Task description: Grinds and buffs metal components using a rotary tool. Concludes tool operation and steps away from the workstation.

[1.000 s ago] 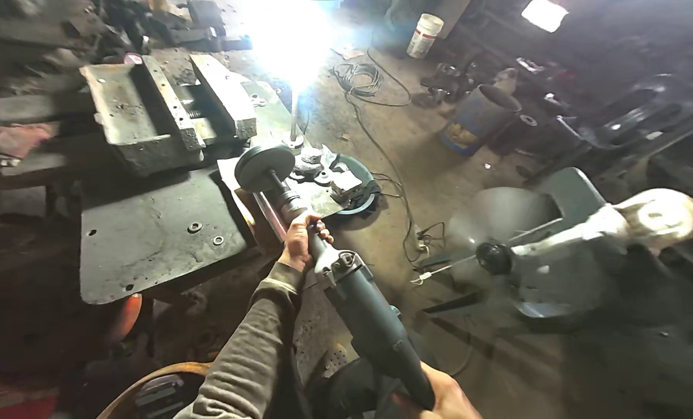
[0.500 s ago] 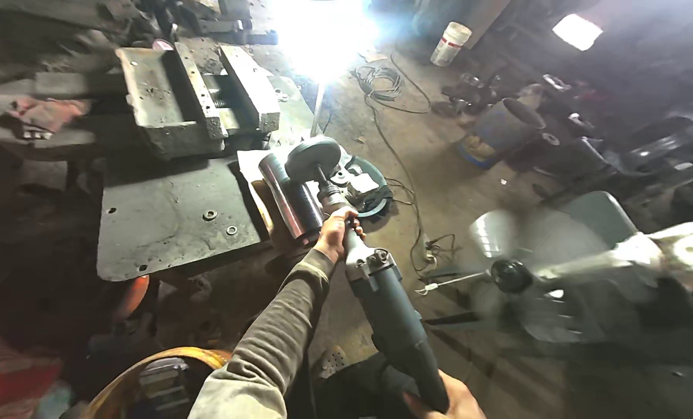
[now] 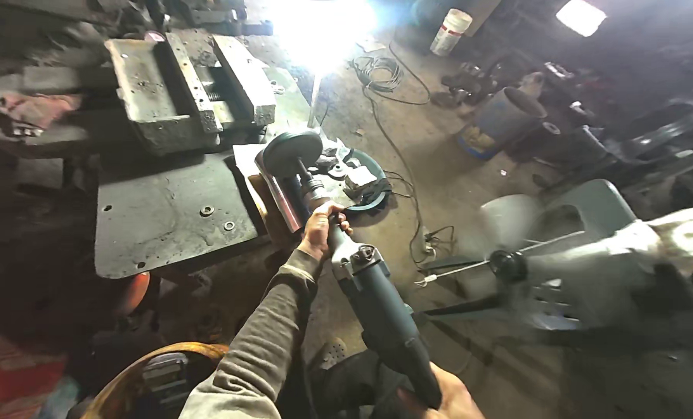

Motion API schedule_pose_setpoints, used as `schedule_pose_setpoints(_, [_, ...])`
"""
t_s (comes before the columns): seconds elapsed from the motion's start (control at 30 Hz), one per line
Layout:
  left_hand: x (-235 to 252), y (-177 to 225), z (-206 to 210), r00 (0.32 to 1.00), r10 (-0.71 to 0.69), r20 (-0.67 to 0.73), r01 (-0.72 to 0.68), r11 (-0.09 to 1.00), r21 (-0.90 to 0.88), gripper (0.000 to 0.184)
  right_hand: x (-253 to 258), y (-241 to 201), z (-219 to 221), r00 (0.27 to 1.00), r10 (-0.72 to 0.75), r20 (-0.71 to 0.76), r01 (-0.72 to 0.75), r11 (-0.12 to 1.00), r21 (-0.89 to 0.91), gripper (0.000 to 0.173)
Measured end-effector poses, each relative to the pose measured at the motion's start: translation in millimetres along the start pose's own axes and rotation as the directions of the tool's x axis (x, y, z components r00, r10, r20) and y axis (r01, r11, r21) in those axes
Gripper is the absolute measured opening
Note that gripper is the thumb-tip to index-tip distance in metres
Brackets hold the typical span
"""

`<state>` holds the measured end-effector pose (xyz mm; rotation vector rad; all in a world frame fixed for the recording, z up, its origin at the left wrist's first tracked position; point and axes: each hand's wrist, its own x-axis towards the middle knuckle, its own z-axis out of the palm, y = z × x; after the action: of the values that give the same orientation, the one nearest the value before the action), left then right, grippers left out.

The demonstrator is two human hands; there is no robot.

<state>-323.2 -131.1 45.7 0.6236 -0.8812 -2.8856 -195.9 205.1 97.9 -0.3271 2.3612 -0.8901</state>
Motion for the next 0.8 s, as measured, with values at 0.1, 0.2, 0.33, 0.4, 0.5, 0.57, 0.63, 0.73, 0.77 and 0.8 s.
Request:
schedule_pose_setpoints(0.1, [-7, 4, -6, 0.999, 0.031, 0.004, -0.032, 0.999, 0.031, 0.018, -1, -3, 2, 1.0, -0.002, 0.031, 0.003, 1.0, -0.026, 0.045])
schedule_pose_setpoints(0.2, [-13, 8, -12, 0.998, 0.064, 0.007, -0.064, 0.997, 0.036, 0.024, -1, -4, 6, 0.999, -0.006, 0.047, 0.008, 0.999, -0.046, 0.045])
schedule_pose_setpoints(0.33, [-17, 13, -20, 0.996, 0.083, -0.032, -0.083, 0.997, 0.006, 0.026, 1, -6, 8, 0.997, -0.013, 0.075, 0.017, 0.998, -0.064, 0.046])
schedule_pose_setpoints(0.4, [-17, 14, -26, 0.995, 0.084, -0.051, -0.086, 0.996, -0.033, 0.028, 2, -7, 10, 0.996, -0.014, 0.091, 0.021, 0.997, -0.076, 0.048])
schedule_pose_setpoints(0.5, [-21, 16, -32, 0.992, 0.089, -0.085, -0.095, 0.993, -0.073, 0.028, 4, -9, 10, 0.994, -0.022, 0.11, 0.032, 0.995, -0.093, 0.049])
schedule_pose_setpoints(0.57, [-24, 16, -33, 0.99, 0.083, -0.117, -0.095, 0.991, -0.098, 0.026, 4, -10, 10, 0.993, -0.019, 0.115, 0.03, 0.995, -0.093, 0.047])
schedule_pose_setpoints(0.63, [-24, 17, -34, 0.988, 0.082, -0.13, -0.097, 0.989, -0.115, 0.024, 5, -11, 9, 0.993, -0.017, 0.118, 0.027, 0.996, -0.088, 0.047])
schedule_pose_setpoints(0.73, [-22, 17, -29, 0.989, 0.082, -0.121, -0.093, 0.992, -0.089, 0.026, 5, -10, 7, 0.994, -0.017, 0.105, 0.026, 0.996, -0.083, 0.047])
schedule_pose_setpoints(0.77, [-21, 17, -27, 0.991, 0.081, -0.111, -0.089, 0.994, -0.07, 0.027, 5, -9, 7, 0.995, -0.018, 0.098, 0.025, 0.997, -0.079, 0.047])
schedule_pose_setpoints(0.8, [-20, 17, -24, 0.992, 0.075, -0.103, -0.081, 0.995, -0.051, 0.028, 4, -8, 6, 0.995, -0.019, 0.095, 0.026, 0.997, -0.073, 0.047])
